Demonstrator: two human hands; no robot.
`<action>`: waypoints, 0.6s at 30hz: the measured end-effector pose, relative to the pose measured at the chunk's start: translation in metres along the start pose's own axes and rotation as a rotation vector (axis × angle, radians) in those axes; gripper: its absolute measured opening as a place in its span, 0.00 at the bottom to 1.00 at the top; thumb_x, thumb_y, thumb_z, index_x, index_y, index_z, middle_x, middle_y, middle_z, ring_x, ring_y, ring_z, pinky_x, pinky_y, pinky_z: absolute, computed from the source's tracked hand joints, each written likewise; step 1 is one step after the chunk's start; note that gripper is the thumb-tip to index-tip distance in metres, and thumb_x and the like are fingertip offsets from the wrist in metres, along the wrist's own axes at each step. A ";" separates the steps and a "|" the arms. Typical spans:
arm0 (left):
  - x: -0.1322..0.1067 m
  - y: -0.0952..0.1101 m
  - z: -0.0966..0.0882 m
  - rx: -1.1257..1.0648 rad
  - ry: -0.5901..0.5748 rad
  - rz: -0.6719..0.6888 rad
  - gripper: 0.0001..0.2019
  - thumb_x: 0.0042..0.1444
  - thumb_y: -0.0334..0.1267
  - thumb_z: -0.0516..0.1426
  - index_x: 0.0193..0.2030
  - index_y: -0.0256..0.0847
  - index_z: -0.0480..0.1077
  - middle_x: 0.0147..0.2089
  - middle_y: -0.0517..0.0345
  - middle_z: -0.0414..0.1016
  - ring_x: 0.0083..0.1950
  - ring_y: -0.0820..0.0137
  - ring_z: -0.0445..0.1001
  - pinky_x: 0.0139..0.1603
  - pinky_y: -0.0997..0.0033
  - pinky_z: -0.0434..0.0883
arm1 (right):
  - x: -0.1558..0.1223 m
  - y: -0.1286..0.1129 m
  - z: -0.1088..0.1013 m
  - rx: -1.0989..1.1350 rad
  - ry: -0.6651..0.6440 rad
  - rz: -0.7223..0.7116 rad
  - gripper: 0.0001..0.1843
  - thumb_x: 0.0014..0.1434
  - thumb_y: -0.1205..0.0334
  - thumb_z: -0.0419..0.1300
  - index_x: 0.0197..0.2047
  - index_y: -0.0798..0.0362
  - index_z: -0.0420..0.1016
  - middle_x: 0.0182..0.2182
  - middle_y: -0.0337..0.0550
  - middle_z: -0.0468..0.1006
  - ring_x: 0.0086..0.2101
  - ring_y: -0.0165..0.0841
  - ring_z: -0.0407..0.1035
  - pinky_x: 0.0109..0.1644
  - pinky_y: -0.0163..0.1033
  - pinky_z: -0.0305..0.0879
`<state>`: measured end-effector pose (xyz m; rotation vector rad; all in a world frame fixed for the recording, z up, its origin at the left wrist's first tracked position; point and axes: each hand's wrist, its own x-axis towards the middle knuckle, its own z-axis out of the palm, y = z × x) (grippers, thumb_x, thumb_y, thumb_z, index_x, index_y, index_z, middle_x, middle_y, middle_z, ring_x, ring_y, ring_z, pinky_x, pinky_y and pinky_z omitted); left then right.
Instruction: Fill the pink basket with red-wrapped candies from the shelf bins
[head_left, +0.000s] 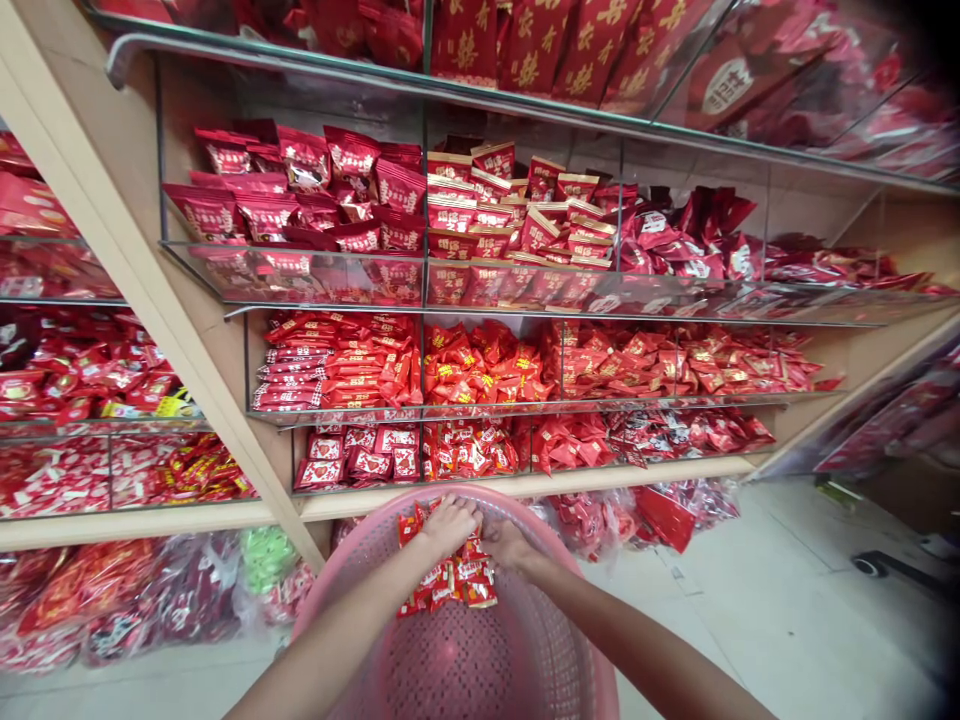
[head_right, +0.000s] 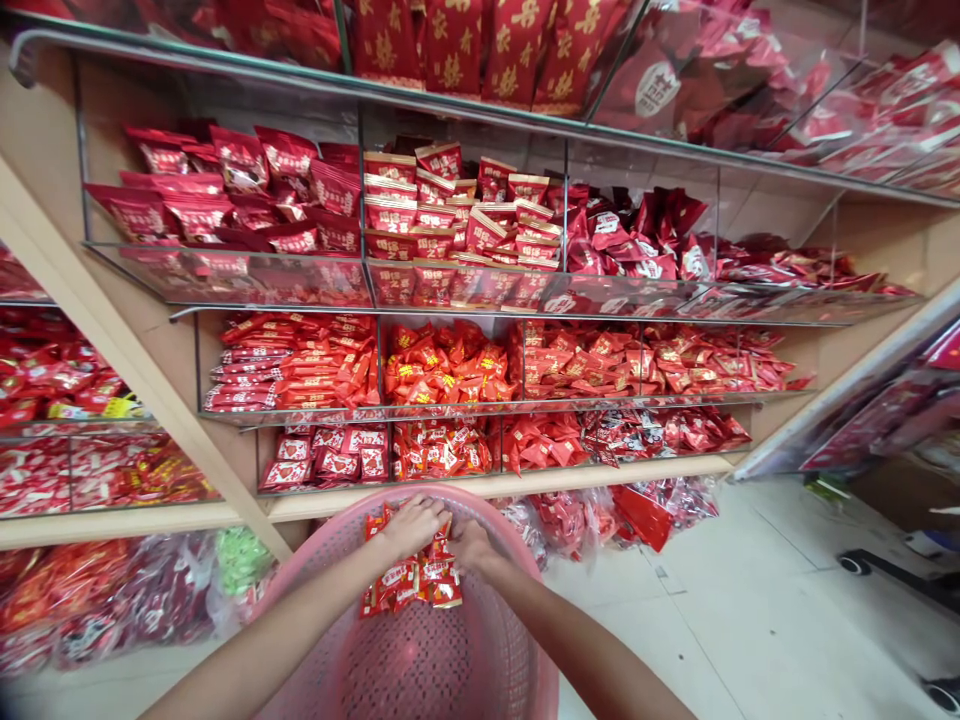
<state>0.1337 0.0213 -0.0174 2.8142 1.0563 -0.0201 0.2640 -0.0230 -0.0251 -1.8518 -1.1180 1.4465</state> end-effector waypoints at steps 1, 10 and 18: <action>0.000 0.001 0.001 0.005 0.004 -0.002 0.19 0.57 0.27 0.40 0.46 0.41 0.67 0.49 0.48 0.69 0.52 0.66 0.64 0.56 0.61 0.50 | 0.000 0.000 -0.001 -0.016 -0.001 -0.005 0.07 0.43 0.73 0.55 0.21 0.54 0.61 0.10 0.29 0.62 0.11 0.24 0.57 0.14 0.28 0.51; -0.003 0.016 -0.003 0.053 0.074 0.006 0.15 0.52 0.30 0.47 0.43 0.41 0.70 0.47 0.47 0.70 0.51 0.60 0.63 0.57 0.57 0.51 | 0.014 -0.002 -0.027 -0.250 0.130 -0.369 0.07 0.43 0.73 0.53 0.18 0.55 0.64 0.15 0.33 0.67 0.21 0.25 0.61 0.25 0.29 0.56; -0.037 0.021 -0.036 0.083 0.155 0.037 0.13 0.54 0.34 0.48 0.44 0.40 0.67 0.48 0.50 0.68 0.52 0.63 0.62 0.58 0.61 0.52 | 0.024 -0.050 -0.037 -0.310 0.259 -0.570 0.07 0.49 0.67 0.52 0.27 0.55 0.71 0.22 0.39 0.74 0.25 0.29 0.67 0.31 0.31 0.60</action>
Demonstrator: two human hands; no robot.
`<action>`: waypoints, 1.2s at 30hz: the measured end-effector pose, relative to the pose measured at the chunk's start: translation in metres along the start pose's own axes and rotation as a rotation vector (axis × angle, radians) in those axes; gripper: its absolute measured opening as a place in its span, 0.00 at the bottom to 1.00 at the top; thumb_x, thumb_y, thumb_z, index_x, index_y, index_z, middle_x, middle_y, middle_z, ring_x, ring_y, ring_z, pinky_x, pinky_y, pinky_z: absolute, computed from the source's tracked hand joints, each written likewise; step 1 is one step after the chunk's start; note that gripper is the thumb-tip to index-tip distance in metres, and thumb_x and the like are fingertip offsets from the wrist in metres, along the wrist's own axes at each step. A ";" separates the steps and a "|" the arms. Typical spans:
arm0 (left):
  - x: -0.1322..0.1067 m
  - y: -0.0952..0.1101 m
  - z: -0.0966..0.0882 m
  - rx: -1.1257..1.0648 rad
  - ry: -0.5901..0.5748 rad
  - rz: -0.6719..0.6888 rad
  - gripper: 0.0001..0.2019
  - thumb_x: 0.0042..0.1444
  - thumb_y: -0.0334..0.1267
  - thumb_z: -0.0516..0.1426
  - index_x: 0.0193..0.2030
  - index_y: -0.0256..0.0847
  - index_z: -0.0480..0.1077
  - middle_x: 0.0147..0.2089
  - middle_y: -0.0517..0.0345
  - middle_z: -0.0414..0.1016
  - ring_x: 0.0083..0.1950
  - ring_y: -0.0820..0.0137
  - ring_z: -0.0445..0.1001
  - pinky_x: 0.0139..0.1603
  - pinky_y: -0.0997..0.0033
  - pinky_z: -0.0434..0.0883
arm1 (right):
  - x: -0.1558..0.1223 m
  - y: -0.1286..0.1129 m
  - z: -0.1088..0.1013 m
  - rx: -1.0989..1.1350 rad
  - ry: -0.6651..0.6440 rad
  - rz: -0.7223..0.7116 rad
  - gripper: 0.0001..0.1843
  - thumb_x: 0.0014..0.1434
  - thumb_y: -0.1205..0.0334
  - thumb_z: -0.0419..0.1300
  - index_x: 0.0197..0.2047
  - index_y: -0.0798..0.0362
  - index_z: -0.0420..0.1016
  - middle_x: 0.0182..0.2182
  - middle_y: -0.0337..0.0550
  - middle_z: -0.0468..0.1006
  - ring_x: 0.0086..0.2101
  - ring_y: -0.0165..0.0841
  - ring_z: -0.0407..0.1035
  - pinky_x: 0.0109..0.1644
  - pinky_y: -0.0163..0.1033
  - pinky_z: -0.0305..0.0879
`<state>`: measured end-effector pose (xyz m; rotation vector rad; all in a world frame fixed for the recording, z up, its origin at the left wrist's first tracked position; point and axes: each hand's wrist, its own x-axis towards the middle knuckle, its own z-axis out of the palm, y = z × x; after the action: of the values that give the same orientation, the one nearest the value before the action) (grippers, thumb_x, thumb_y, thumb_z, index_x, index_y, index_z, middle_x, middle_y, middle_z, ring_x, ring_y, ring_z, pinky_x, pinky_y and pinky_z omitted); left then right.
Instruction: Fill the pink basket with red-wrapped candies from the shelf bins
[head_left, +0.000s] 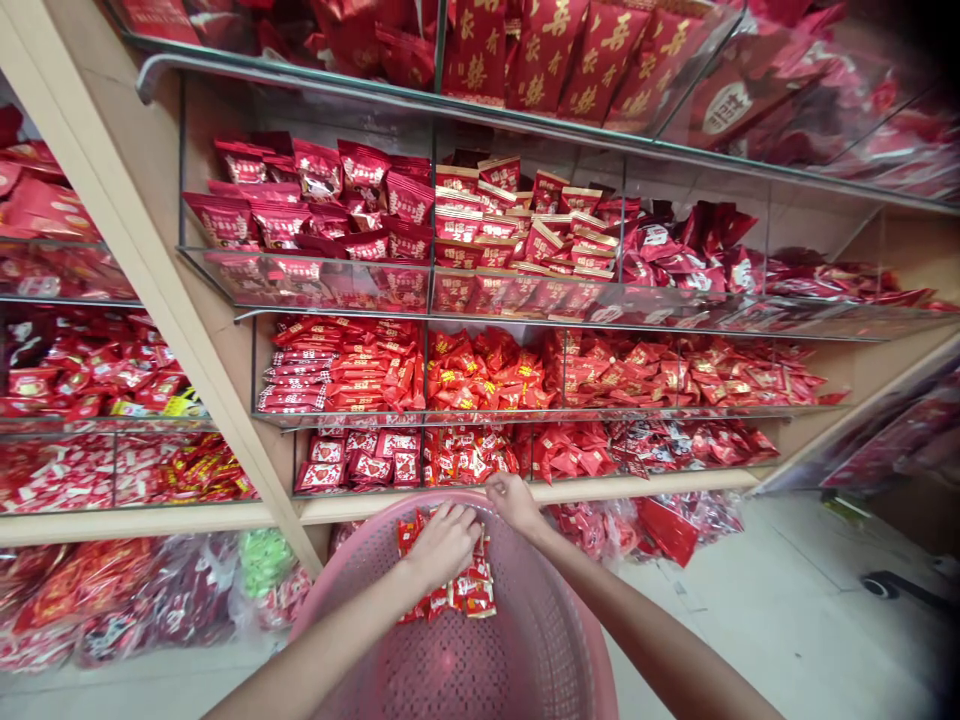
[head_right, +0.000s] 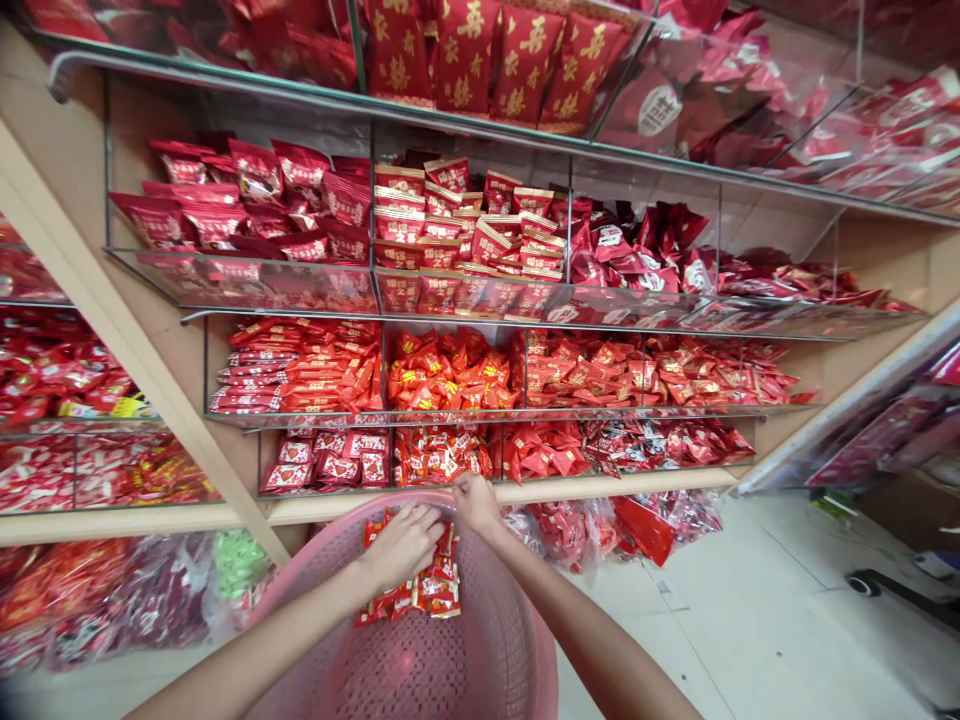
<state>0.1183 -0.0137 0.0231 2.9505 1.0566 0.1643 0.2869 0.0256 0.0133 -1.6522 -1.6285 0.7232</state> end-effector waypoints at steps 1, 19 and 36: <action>-0.011 -0.005 -0.006 -0.016 0.021 -0.007 0.13 0.55 0.35 0.48 0.46 0.41 0.66 0.50 0.52 0.67 0.53 0.65 0.61 0.58 0.62 0.52 | 0.006 -0.006 0.002 0.009 0.017 0.000 0.07 0.49 0.65 0.53 0.29 0.55 0.71 0.24 0.40 0.75 0.26 0.29 0.68 0.32 0.31 0.60; -0.102 -0.083 0.016 -0.101 -0.020 -0.800 0.15 0.56 0.36 0.44 0.49 0.41 0.63 0.50 0.51 0.69 0.47 0.65 0.70 0.46 0.67 0.65 | 0.030 -0.032 0.018 -0.081 0.149 -0.014 0.12 0.51 0.60 0.53 0.18 0.53 0.63 0.18 0.37 0.67 0.22 0.27 0.60 0.27 0.31 0.54; -0.108 -0.074 0.020 -0.138 -0.083 -0.808 0.23 0.57 0.38 0.43 0.60 0.41 0.52 0.58 0.46 0.64 0.49 0.62 0.71 0.44 0.66 0.68 | -0.076 0.022 0.021 0.877 -0.159 0.718 0.09 0.46 0.59 0.61 0.26 0.54 0.66 0.23 0.40 0.74 0.25 0.28 0.69 0.29 0.30 0.63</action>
<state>-0.0092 -0.0239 -0.0100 2.1631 1.9941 0.0952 0.2790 -0.0471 -0.0232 -1.4663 -0.5578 1.6614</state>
